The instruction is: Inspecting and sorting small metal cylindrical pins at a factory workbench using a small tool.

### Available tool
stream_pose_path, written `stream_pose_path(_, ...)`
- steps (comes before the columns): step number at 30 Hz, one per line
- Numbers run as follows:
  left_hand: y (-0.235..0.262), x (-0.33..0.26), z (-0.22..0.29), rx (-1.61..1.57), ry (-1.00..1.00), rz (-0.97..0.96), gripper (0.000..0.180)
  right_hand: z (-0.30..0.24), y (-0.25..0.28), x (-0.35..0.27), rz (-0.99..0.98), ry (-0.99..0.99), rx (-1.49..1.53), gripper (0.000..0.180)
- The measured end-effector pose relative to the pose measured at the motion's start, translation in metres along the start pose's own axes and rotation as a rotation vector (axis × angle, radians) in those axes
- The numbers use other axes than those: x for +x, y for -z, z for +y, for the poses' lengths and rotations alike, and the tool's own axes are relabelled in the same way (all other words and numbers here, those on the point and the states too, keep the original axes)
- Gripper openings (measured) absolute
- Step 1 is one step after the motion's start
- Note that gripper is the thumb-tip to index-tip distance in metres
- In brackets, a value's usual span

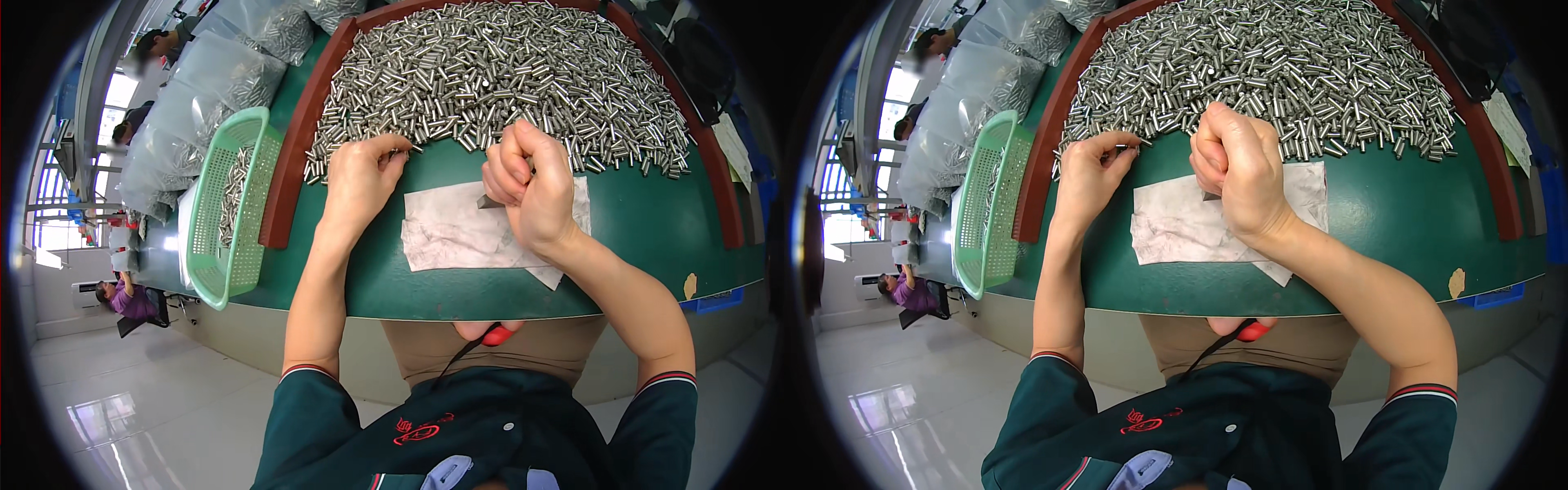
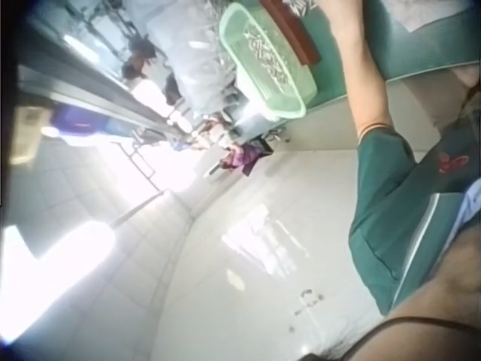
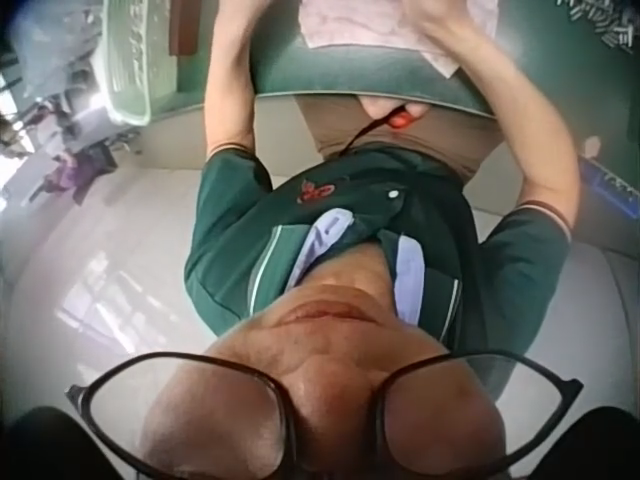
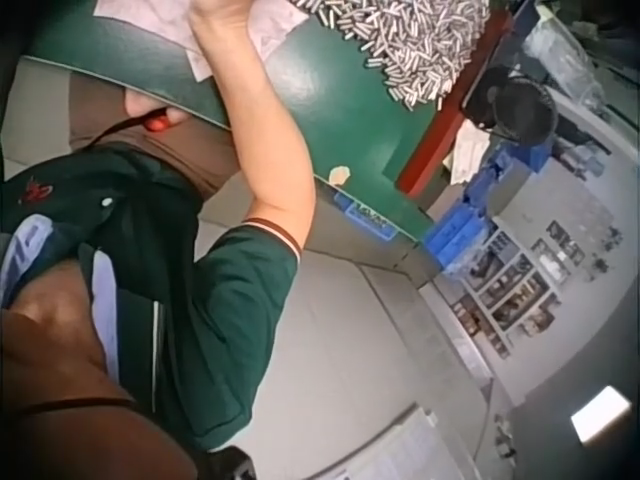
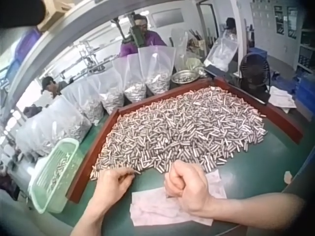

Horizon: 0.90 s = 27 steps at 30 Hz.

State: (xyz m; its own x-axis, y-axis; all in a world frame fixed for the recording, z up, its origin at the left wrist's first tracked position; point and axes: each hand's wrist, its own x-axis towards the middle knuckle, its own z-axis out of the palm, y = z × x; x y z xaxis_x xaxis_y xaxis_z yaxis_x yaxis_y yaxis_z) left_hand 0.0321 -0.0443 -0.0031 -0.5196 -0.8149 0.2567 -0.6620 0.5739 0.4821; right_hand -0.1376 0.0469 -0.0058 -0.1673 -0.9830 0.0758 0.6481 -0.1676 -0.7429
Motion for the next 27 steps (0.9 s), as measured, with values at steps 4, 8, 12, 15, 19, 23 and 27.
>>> stream_pose_path(4,0.005,0.001,0.0,0.05,-0.057,-0.041,0.011,-0.001,0.001,-0.001,-0.004,0.004,0.005,0.041)
stream_pose_path(8,0.007,0.002,0.007,0.124,0.014,-0.017,0.014,-0.001,0.001,0.0,0.0,-0.001,0.011,0.041)
stream_pose_path(12,-0.004,-0.002,0.003,0.157,0.04,-0.003,0.016,-0.001,-0.001,-0.001,-0.006,-0.006,0.009,0.04)
stream_pose_path(15,-0.003,-0.004,0.002,0.179,-0.005,0.016,0.012,0.0,-0.001,0.0,-0.013,-0.005,0.001,0.04)
stream_pose_path(19,0.003,-0.011,0.024,-0.208,0.058,-0.278,0.008,0.0,0.003,0.0,-0.011,0.005,0.003,0.039)
stream_pose_path(23,-0.005,-0.018,0.038,-0.221,-0.021,-0.378,0.006,0.0,-0.001,-0.001,0.011,-0.015,-0.023,0.039)
stream_pose_path(27,-0.008,-0.02,0.039,-0.201,-0.061,-0.345,0.006,-0.002,0.002,0.001,0.008,0.007,0.055,0.04)
